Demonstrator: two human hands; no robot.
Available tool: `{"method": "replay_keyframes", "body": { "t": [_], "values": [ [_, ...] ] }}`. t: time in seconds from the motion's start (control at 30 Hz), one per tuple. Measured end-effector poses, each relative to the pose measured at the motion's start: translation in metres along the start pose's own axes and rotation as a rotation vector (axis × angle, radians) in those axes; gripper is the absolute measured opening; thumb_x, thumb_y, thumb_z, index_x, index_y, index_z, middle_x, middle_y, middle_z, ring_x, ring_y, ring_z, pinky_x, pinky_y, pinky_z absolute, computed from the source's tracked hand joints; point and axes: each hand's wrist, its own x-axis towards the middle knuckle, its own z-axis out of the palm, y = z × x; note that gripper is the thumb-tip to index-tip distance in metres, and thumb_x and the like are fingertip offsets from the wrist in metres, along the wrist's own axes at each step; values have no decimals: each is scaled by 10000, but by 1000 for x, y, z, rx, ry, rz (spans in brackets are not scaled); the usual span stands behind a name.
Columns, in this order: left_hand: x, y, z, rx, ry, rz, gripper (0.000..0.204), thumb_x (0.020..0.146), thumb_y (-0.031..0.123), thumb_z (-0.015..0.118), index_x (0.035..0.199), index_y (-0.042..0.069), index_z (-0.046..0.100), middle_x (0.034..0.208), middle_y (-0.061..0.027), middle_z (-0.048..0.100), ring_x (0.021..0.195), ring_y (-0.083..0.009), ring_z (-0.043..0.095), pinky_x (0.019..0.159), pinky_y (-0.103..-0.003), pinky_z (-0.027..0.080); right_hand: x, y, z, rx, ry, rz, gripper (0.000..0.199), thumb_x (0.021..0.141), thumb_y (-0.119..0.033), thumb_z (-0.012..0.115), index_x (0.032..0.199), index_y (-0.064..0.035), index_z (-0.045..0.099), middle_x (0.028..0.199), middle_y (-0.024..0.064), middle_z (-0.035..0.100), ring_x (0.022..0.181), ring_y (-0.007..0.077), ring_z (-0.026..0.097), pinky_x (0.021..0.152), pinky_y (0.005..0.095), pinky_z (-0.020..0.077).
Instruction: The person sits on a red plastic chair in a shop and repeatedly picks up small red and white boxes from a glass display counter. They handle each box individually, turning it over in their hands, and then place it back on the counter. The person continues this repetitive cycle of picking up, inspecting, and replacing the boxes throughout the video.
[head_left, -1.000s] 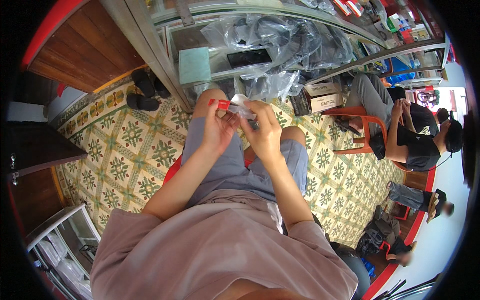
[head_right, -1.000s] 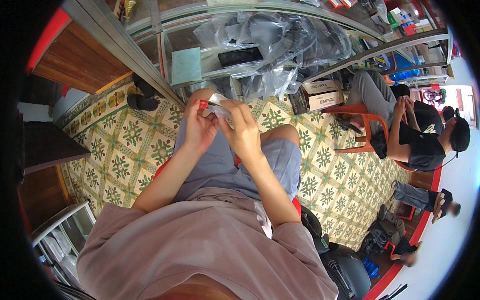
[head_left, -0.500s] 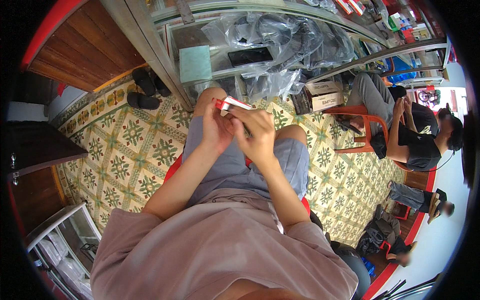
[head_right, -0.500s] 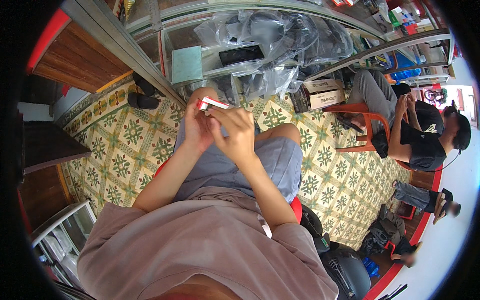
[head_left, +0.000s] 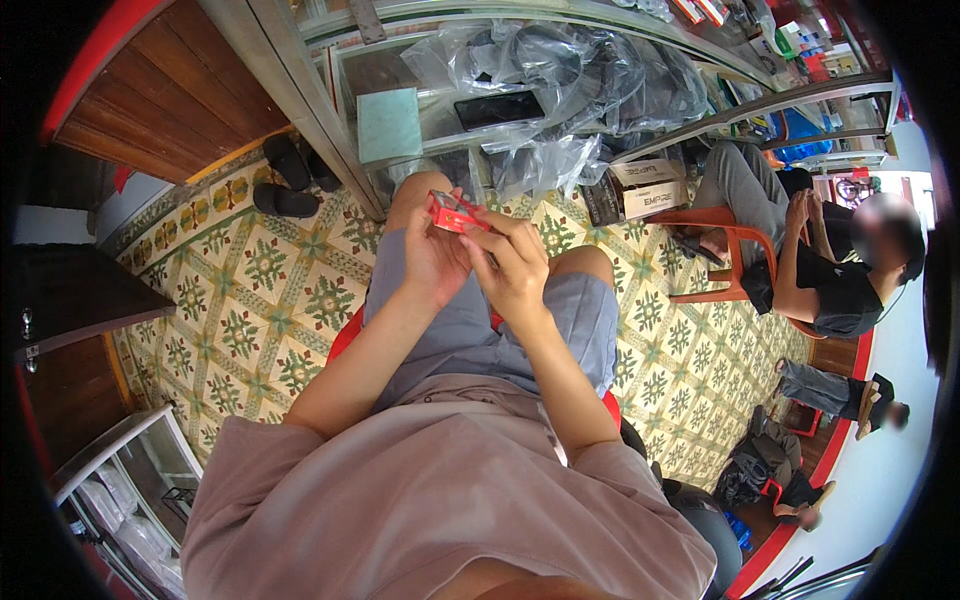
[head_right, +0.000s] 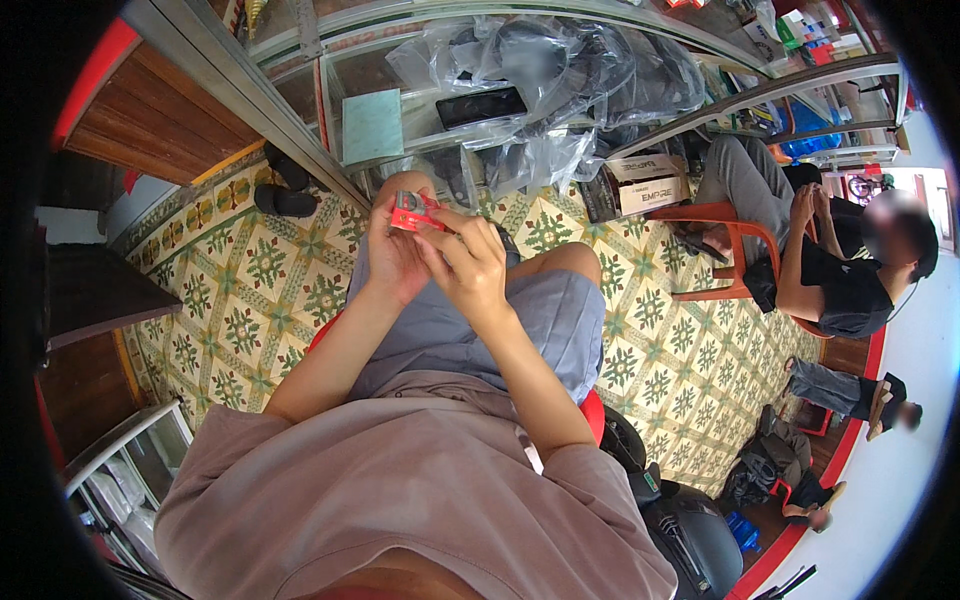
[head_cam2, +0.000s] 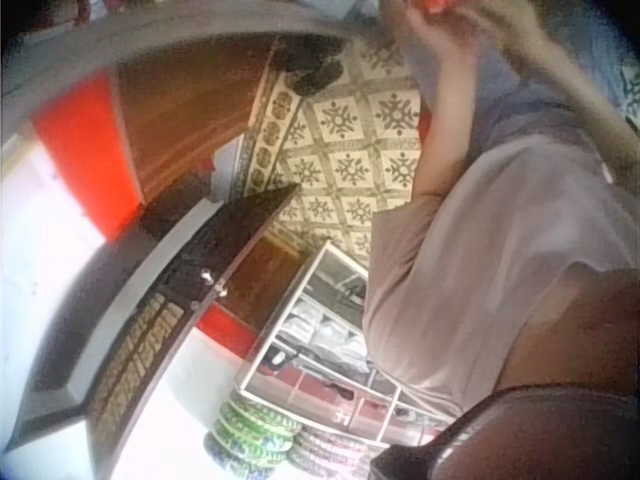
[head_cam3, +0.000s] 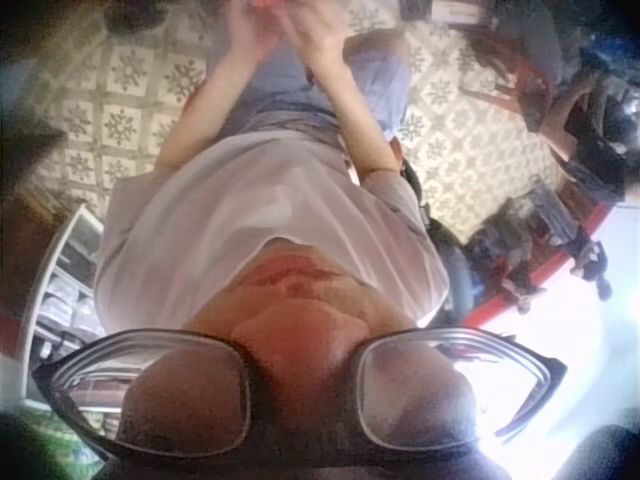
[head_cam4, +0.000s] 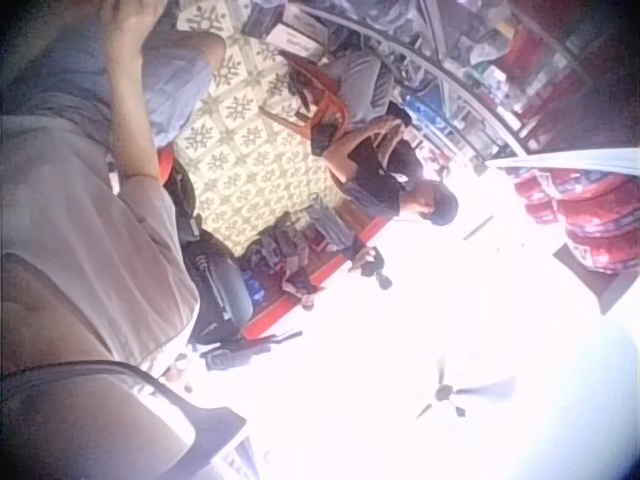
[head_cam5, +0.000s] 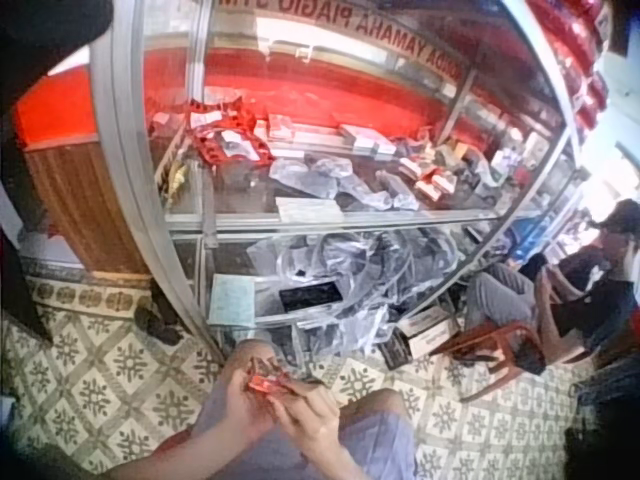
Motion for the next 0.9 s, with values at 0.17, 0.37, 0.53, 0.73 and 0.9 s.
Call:
{"method": "replay_keyframes", "body": {
  "t": [0.17,0.37,0.53,0.73,0.9],
  "values": [
    [-3,-2,4,8,13,2,346,902,413,480,1080,126,556,1001,-115,621,876,-207,612,770,-314,513,-5,2,2,-86,-23,-53,294,617,-14,759,895,-67,679,961,82,630,773,226,586,643,307,462],
    [0,-3,-5,122,58,66,391,900,445,500,1136,134,496,984,-82,592,882,-188,601,762,-293,508,-9,5,0,-63,-54,80,264,668,-43,743,920,-63,666,1036,111,605,825,227,591,701,307,474],
    [-5,-13,15,587,84,506,642,874,263,606,1358,106,215,1192,-141,471,1050,-218,542,875,-348,478,-27,9,4,768,109,834,291,873,-118,613,1140,-30,538,1189,114,539,962,209,593,774,301,493],
    [-12,-23,16,1289,-182,927,890,767,32,703,1409,66,88,1301,-196,423,1112,-259,527,951,-367,438,-28,2,-4,1259,68,1136,623,909,-281,577,1372,16,284,1314,132,445,1159,194,488,972,325,399],
    [-7,-23,5,1453,-232,1028,861,763,83,720,1396,0,142,1323,-215,417,1148,-316,507,942,-378,441,-34,2,2,890,51,975,832,826,-197,696,1421,35,164,1298,146,416,1167,211,468,998,332,379]
  ]
}}
